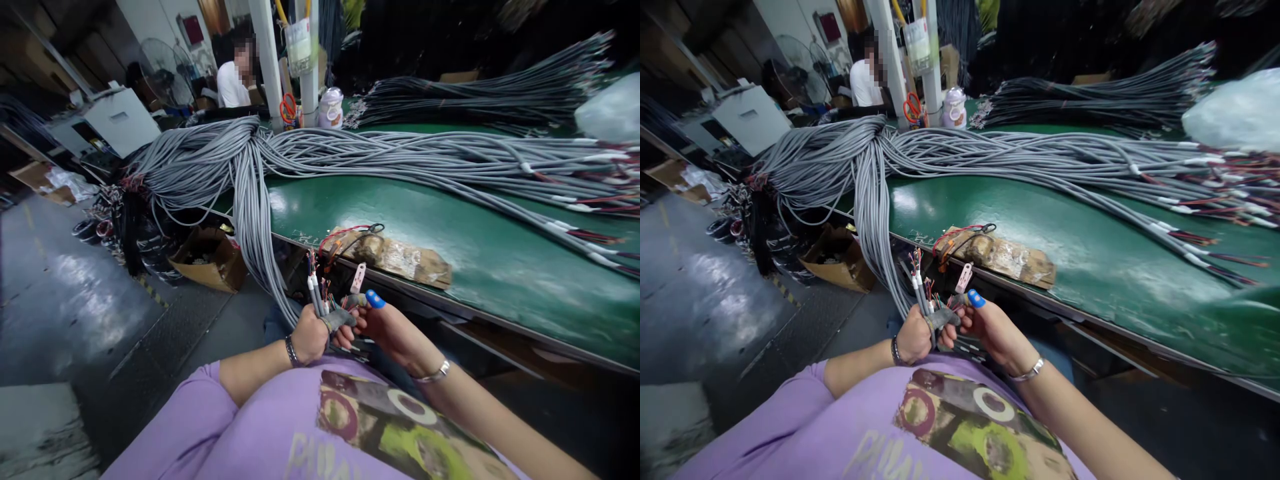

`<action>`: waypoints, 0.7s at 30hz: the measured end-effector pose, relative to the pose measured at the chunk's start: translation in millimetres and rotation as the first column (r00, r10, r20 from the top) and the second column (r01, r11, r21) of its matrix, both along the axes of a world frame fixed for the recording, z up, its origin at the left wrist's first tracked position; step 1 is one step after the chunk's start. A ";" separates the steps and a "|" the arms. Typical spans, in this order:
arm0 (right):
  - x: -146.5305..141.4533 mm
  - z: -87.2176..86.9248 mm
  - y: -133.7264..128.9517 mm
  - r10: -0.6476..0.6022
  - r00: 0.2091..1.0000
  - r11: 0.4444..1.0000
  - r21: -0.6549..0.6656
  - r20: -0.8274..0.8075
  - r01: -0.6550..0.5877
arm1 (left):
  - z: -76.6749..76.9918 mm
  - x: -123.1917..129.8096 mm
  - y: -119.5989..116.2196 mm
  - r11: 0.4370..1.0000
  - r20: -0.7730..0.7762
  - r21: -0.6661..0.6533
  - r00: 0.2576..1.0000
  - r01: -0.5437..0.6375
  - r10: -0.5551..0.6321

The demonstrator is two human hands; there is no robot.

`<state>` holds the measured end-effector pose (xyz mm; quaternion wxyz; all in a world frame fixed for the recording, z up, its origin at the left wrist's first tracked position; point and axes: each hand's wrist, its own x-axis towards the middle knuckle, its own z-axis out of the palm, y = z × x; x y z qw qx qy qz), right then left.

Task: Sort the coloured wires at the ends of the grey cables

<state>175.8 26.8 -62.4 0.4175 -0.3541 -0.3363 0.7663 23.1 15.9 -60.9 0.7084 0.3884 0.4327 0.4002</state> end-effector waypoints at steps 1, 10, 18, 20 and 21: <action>-1.3 1.8 -0.9 0.001 1.000 1.000 0.031 0.022 -0.002 | -1.5 0.1 0.1 1.000 -0.012 0.008 1.000 0.009 -0.009; -14.2 16.5 -4.5 -0.108 0.969 0.984 0.163 0.221 0.072 | -2.1 0.0 -0.3 0.994 -0.145 0.022 0.984 0.106 -0.102; 10.1 -3.1 20.2 -0.342 0.940 0.937 -0.077 0.003 0.342 | 5.1 -2.4 -0.5 0.992 -0.023 -0.017 0.991 0.129 -0.129; 11.8 -1.1 25.3 -0.195 0.977 0.975 -0.125 -0.087 0.183 | 11.3 0.2 3.3 0.993 0.020 -0.040 0.994 0.111 -0.110; 11.2 0.8 27.1 -0.132 0.985 0.986 -0.121 -0.109 0.119 | 15.1 2.1 5.2 0.993 0.042 -0.051 0.994 0.108 -0.105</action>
